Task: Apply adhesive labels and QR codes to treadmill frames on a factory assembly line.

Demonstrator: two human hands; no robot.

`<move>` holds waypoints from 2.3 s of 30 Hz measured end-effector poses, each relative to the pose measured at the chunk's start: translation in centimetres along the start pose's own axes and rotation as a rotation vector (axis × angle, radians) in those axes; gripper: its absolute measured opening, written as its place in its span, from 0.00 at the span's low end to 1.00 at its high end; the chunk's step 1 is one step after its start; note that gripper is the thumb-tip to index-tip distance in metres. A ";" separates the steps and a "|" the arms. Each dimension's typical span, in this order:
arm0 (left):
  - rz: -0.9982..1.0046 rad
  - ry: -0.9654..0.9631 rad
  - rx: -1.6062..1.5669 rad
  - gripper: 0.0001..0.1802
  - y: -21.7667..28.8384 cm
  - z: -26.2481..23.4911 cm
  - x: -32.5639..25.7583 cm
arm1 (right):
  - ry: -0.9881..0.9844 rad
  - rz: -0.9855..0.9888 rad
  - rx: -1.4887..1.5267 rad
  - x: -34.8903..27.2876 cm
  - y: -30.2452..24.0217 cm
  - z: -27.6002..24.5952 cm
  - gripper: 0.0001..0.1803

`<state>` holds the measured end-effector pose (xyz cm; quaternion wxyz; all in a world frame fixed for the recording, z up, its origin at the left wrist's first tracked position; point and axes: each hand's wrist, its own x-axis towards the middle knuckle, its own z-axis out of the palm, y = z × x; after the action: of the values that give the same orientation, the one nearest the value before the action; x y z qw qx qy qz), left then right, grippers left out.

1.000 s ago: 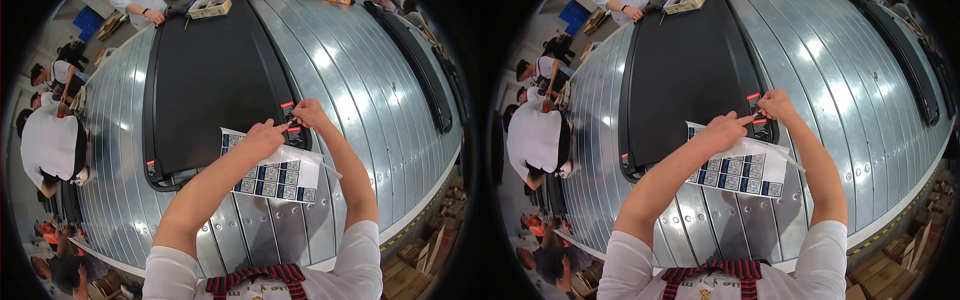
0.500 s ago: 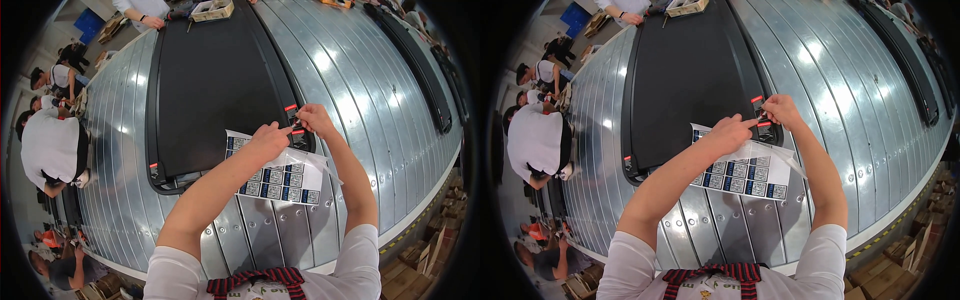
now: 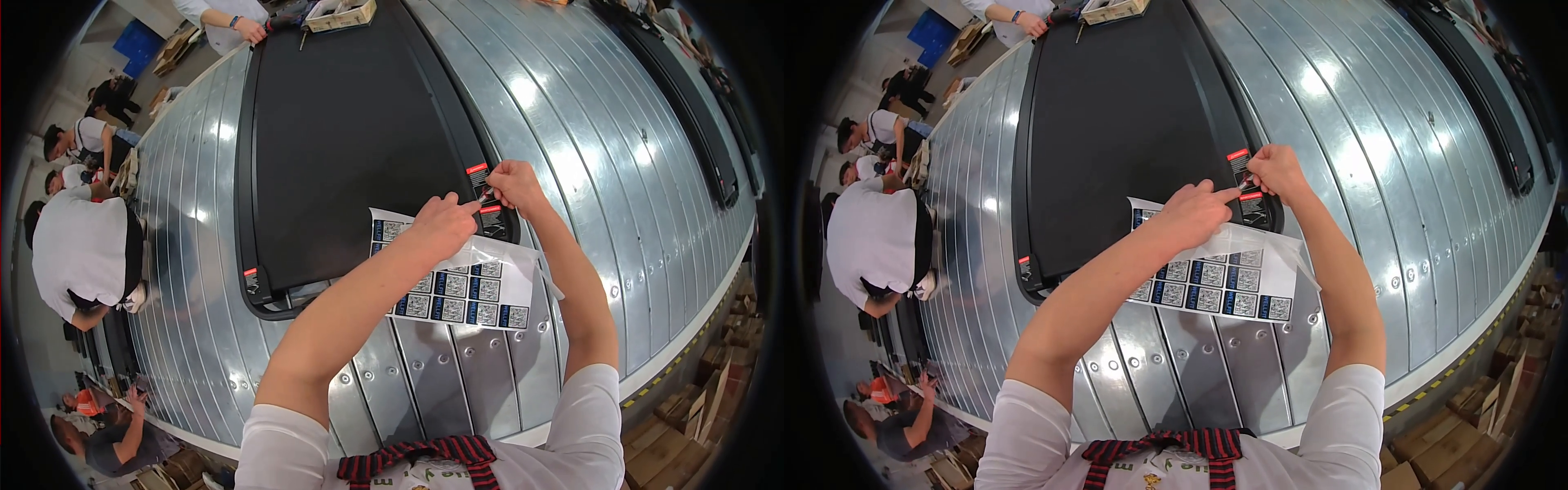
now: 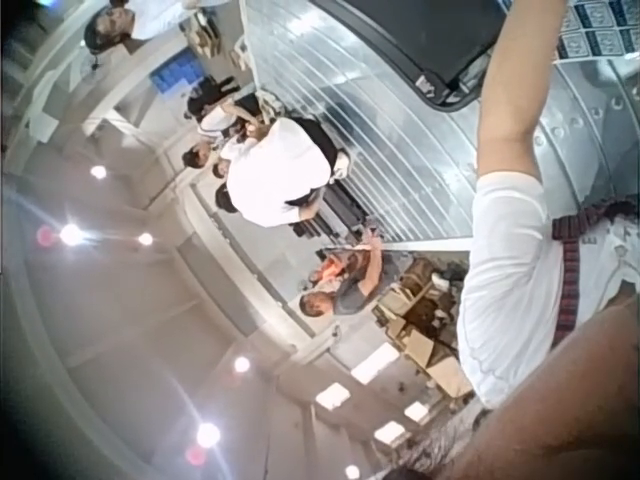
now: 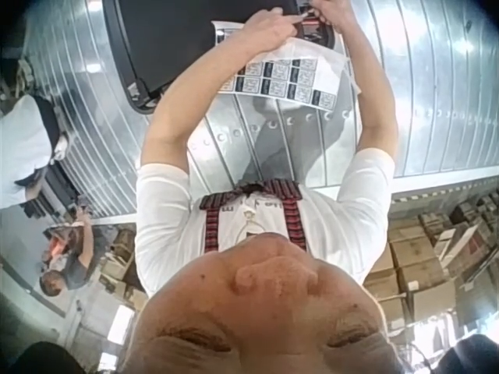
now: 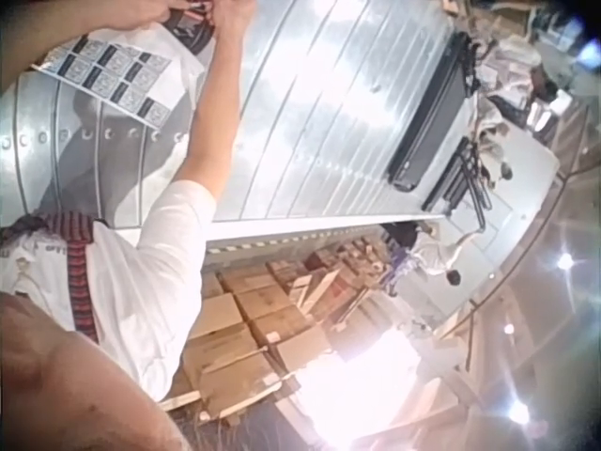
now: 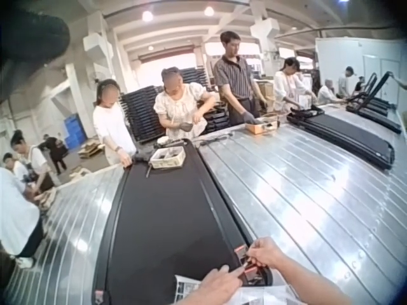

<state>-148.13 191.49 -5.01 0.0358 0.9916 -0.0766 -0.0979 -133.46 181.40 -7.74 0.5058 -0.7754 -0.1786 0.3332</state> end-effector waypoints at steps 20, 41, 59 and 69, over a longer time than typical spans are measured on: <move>-0.017 -0.021 -0.054 0.08 -0.4 0.9 -0.3 | 0.366 -0.258 -1.209 -1.0 -2.8 1.1 0.31; -0.049 0.334 -0.602 0.17 2.4 -10.6 -30.4 | 0.568 -0.304 -0.481 -3.4 5.0 1.7 0.43; -0.401 0.361 -1.569 0.21 11.0 6.0 -44.0 | -0.007 -0.079 0.373 -49.5 3.2 23.0 0.20; -0.158 0.231 -1.864 0.23 12.0 6.2 -47.4 | 0.392 -0.222 0.526 -55.7 2.4 26.8 0.16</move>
<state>-197.00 186.81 -1.13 0.8153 0.5690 0.1043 -0.0231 -192.12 164.00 1.67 0.7462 -0.6436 -0.0694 0.1552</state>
